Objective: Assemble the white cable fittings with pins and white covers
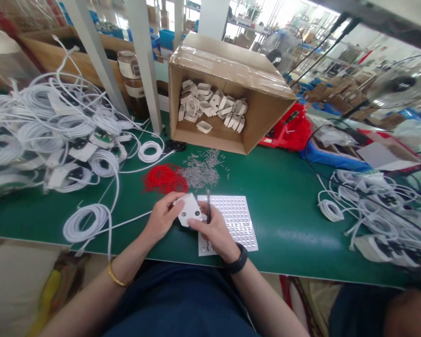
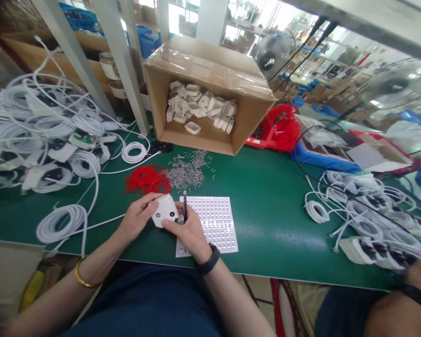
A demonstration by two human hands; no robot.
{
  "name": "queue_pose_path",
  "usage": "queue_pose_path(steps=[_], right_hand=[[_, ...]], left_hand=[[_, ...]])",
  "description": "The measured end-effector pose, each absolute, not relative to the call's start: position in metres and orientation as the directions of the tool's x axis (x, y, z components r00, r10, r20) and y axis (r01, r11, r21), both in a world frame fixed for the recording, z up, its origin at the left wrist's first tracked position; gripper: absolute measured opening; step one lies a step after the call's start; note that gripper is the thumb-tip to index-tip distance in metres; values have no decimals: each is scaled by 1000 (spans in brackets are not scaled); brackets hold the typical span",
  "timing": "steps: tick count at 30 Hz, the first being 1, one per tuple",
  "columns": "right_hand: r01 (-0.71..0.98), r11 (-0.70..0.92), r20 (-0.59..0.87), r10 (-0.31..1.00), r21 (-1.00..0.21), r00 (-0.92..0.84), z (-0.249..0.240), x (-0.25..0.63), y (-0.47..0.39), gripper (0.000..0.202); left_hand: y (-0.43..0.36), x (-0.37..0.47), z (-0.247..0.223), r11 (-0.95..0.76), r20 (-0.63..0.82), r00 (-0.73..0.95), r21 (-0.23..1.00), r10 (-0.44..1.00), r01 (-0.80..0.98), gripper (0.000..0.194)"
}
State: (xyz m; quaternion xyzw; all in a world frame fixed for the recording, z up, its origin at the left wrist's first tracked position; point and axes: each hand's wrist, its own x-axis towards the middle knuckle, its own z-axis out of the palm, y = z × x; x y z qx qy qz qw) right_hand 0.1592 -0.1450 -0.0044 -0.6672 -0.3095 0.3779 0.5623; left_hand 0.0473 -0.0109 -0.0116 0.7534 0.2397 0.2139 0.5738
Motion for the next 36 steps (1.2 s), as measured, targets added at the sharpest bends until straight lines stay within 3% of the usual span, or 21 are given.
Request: queue_pose_path(steps=[2, 5, 7, 9, 11, 13, 16, 17, 20, 24, 26, 33, 36], right_hand=[[367, -188, 43, 841, -911, 539, -7, 168, -145, 45], [852, -186, 246, 908, -489, 339, -15, 173, -150, 35], [970, -124, 252, 951, -211, 176, -19, 169, -158, 33], [993, -39, 224, 973, -108, 62, -21, 164, -168, 32], [981, 41, 210, 978, -192, 0, -20, 165, -178, 31], [929, 22, 262, 961, -370, 82, -19, 180, -180, 28], [771, -302, 215, 846, -560, 488, -16, 227, -161, 24], [711, -432, 133, 797, -555, 589, -15, 244, -150, 23], [668, -540, 35, 764, -511, 644, -13, 280, -117, 35], [641, -588, -9, 740, -493, 672, -16, 283, -97, 8], [615, -602, -18, 722, -509, 692, -19, 278, -99, 7], [454, -509, -26, 686, -732, 727, -8, 286, -108, 12], [333, -416, -69, 706, -846, 705, 11, 265, -108, 20]], left_hand=[[-5, 41, -7, -390, 145, 854, 918, 499, 71, 38], [-5, 30, -6, -607, 214, 876, 787, 433, 109, 49], [-13, 25, -14, -630, 196, 838, 748, 509, 208, 50], [-25, 22, -26, -585, 144, 788, 751, 599, 307, 48], [-35, 22, -37, -542, 104, 751, 757, 652, 365, 50], [-37, 25, -42, -546, 101, 764, 759, 638, 355, 56], [-30, 34, -41, -569, 106, 823, 770, 558, 288, 54], [-27, 37, -39, -570, 105, 832, 774, 544, 275, 52], [-22, 47, -34, -561, 112, 818, 779, 564, 280, 52], [-26, 42, -31, -512, 116, 759, 802, 641, 309, 51], [-29, 32, -28, -468, 116, 723, 828, 681, 308, 45], [-28, 14, -1, -347, 68, 660, 887, 748, 303, 22], [-33, 33, 15, -370, 135, 651, 898, 747, 239, 18]])
